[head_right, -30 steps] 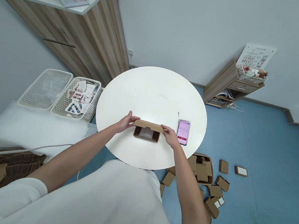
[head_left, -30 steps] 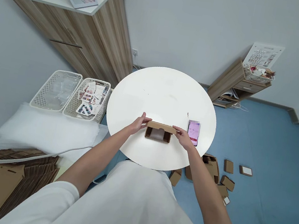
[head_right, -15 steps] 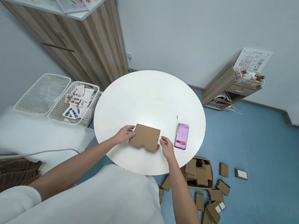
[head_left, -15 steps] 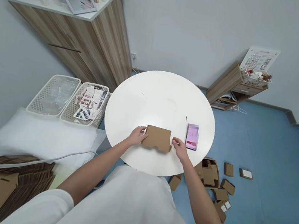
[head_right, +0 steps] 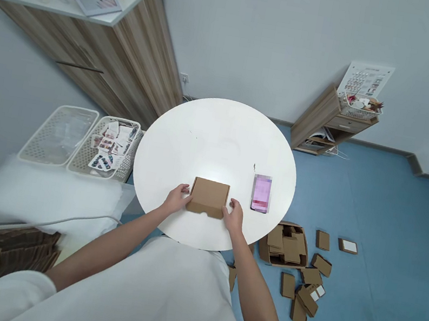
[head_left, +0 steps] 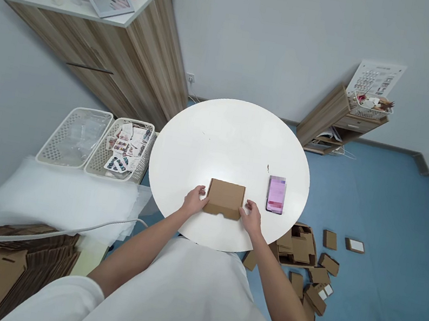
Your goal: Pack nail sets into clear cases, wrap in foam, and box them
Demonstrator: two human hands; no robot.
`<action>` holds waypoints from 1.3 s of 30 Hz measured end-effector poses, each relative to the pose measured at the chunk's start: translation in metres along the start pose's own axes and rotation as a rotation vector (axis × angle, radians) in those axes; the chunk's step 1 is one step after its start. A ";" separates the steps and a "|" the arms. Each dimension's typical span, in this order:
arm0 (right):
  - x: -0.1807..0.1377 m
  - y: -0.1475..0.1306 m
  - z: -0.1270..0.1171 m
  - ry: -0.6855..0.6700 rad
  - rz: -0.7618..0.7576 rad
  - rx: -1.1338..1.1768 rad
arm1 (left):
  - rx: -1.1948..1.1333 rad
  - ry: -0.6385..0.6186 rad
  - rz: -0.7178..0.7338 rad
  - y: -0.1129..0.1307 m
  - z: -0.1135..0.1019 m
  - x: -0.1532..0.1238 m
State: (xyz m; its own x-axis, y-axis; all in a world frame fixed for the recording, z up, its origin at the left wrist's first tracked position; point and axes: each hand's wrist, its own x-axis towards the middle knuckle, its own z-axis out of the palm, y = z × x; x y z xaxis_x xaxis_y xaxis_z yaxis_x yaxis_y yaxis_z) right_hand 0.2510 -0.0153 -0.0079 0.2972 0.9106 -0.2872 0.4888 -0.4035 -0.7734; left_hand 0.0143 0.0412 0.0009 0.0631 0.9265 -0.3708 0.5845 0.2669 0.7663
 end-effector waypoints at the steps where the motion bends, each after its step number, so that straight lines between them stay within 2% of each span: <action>1: -0.001 0.000 0.000 0.012 -0.027 -0.025 | 0.033 0.020 0.017 0.001 0.000 -0.003; 4: -0.009 0.000 0.000 0.011 -0.094 -0.097 | 0.133 0.028 0.056 0.001 -0.001 -0.011; 7: -0.017 0.001 0.000 -0.055 -0.132 -0.142 | 0.162 -0.016 0.066 0.000 0.000 -0.018; 12: -0.023 0.002 -0.005 -0.131 -0.159 -0.054 | 0.118 -0.032 0.088 0.001 0.004 -0.027; 17: -0.021 -0.004 -0.028 -0.133 -0.207 0.081 | 0.066 0.003 0.192 0.016 0.002 -0.037; 22: -0.017 -0.007 -0.050 -0.171 -0.256 0.074 | 0.139 0.004 0.279 0.029 0.006 -0.048; 28: -0.009 -0.007 -0.050 -0.251 -0.246 -0.008 | 0.178 -0.012 0.226 0.028 0.015 -0.047; 33: -0.002 -0.010 -0.041 -0.279 -0.227 0.004 | 0.159 -0.016 0.118 0.029 0.009 -0.034; 36: -0.001 -0.013 -0.037 -0.250 -0.234 0.009 | 0.211 -0.002 0.117 0.032 0.003 -0.027; 39: -0.004 -0.018 -0.038 -0.175 -0.248 -0.008 | 0.214 0.068 0.158 0.034 0.000 -0.024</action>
State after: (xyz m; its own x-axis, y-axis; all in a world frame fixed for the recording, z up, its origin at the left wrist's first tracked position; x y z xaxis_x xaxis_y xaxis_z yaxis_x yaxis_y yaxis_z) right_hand 0.2723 -0.0154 0.0283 0.0226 0.9826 -0.1841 0.5357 -0.1674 -0.8276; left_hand 0.0326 0.0279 0.0359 0.1169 0.9699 -0.2137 0.7297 0.0621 0.6809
